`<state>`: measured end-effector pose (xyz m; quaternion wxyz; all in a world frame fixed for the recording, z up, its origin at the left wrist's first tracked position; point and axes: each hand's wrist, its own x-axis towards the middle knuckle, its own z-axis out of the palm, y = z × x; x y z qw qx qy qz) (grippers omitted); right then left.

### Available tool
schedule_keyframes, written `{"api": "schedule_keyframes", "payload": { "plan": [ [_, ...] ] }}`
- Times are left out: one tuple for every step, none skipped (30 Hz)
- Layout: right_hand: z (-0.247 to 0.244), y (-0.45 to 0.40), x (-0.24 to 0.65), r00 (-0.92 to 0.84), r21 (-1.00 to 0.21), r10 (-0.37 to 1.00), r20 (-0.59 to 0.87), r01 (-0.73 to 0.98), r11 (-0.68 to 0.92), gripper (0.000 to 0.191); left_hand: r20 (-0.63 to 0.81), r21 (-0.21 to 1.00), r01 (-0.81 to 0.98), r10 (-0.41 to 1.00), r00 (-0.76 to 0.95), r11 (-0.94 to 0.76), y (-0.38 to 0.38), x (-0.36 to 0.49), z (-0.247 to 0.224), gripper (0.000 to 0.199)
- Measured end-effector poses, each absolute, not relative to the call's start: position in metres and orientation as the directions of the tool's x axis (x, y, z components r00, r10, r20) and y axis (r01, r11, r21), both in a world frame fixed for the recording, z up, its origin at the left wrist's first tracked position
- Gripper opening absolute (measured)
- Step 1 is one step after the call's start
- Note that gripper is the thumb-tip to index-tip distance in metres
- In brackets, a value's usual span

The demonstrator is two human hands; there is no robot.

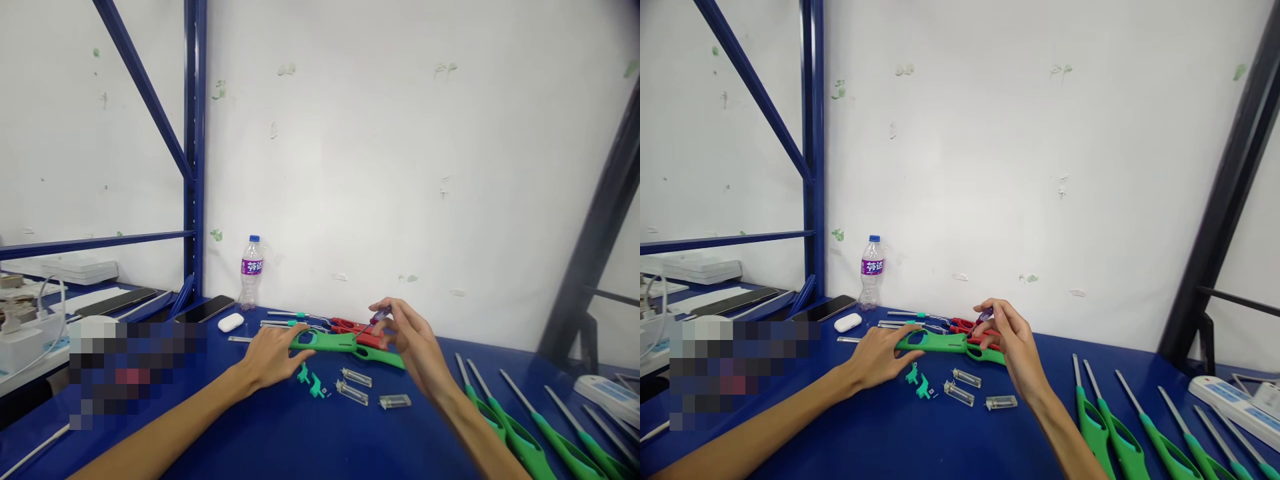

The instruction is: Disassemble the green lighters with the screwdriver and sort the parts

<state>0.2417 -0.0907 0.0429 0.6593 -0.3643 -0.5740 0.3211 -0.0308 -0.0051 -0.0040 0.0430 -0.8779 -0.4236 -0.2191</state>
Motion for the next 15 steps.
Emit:
{"api": "schedule_keyframes", "payload": {
  "plan": [
    [0.0422,-0.0909,0.2421,0.130,-0.848,0.841,0.525,-0.006,0.530,0.040,0.423,0.109,0.767,0.728,0.540,-0.632,-0.0048,-0.0310,-0.0036,0.044],
    [0.0412,-0.0906,0.2428,0.129,-0.847,0.840,0.527,0.000,0.531,0.039,0.423,0.108,0.771,0.731,0.535,-0.628,-0.0045,-0.0312,-0.0033,0.044],
    [0.0399,-0.0899,0.2438,0.133,-0.848,0.839,0.527,0.012,0.531,0.037,0.423,0.107,0.774,0.733,0.533,-0.624,-0.0042,-0.0313,-0.0030,0.044],
    [0.0387,-0.0889,0.2448,0.139,-0.848,0.838,0.527,0.026,0.529,0.036,0.422,0.106,0.774,0.733,0.533,-0.624,-0.0041,-0.0314,-0.0028,0.044],
    [0.0378,-0.0879,0.2456,0.147,-0.848,0.837,0.528,0.040,0.528,0.036,0.422,0.104,0.773,0.732,0.535,-0.625,-0.0041,-0.0314,-0.0027,0.044],
    [0.0373,-0.0870,0.2462,0.154,-0.847,0.834,0.529,0.051,0.528,0.037,0.420,0.102,0.770,0.729,0.540,-0.629,-0.0043,-0.0315,-0.0027,0.045],
    [0.0373,-0.0865,0.2463,0.157,-0.846,0.832,0.532,0.058,0.530,0.038,0.419,0.100,0.767,0.726,0.545,-0.634,-0.0048,-0.0315,-0.0029,0.045],
    [0.0378,-0.0864,0.2460,0.158,-0.843,0.829,0.537,0.063,0.534,0.039,0.418,0.099,0.762,0.722,0.551,-0.640,-0.0054,-0.0316,-0.0033,0.045],
    [0.0386,-0.0867,0.2453,0.156,-0.839,0.825,0.543,0.067,0.540,0.040,0.418,0.097,0.759,0.718,0.556,-0.644,-0.0061,-0.0316,-0.0037,0.045],
    [0.0396,-0.0873,0.2445,0.152,-0.835,0.821,0.550,0.071,0.546,0.040,0.417,0.095,0.756,0.715,0.561,-0.648,-0.0068,-0.0316,-0.0041,0.045],
    [0.0405,-0.0881,0.2435,0.145,-0.832,0.819,0.555,0.077,0.550,0.040,0.417,0.094,0.754,0.713,0.563,-0.650,-0.0073,-0.0316,-0.0046,0.046],
    [0.0412,-0.0889,0.2426,0.136,-0.830,0.819,0.558,0.083,0.552,0.042,0.416,0.092,0.753,0.712,0.565,-0.652,-0.0077,-0.0316,-0.0049,0.046],
    [0.0417,-0.0897,0.2418,0.127,-0.829,0.820,0.559,0.088,0.552,0.043,0.416,0.091,0.753,0.712,0.566,-0.651,-0.0078,-0.0315,-0.0051,0.046],
    [0.0418,-0.0903,0.2412,0.120,-0.830,0.821,0.558,0.090,0.551,0.044,0.415,0.090,0.755,0.713,0.565,-0.650,-0.0077,-0.0315,-0.0053,0.045],
    [0.0417,-0.0907,0.2408,0.115,-0.830,0.822,0.558,0.093,0.550,0.044,0.415,0.090,0.756,0.715,0.563,-0.648,-0.0073,-0.0314,-0.0053,0.045]
  ]
}}
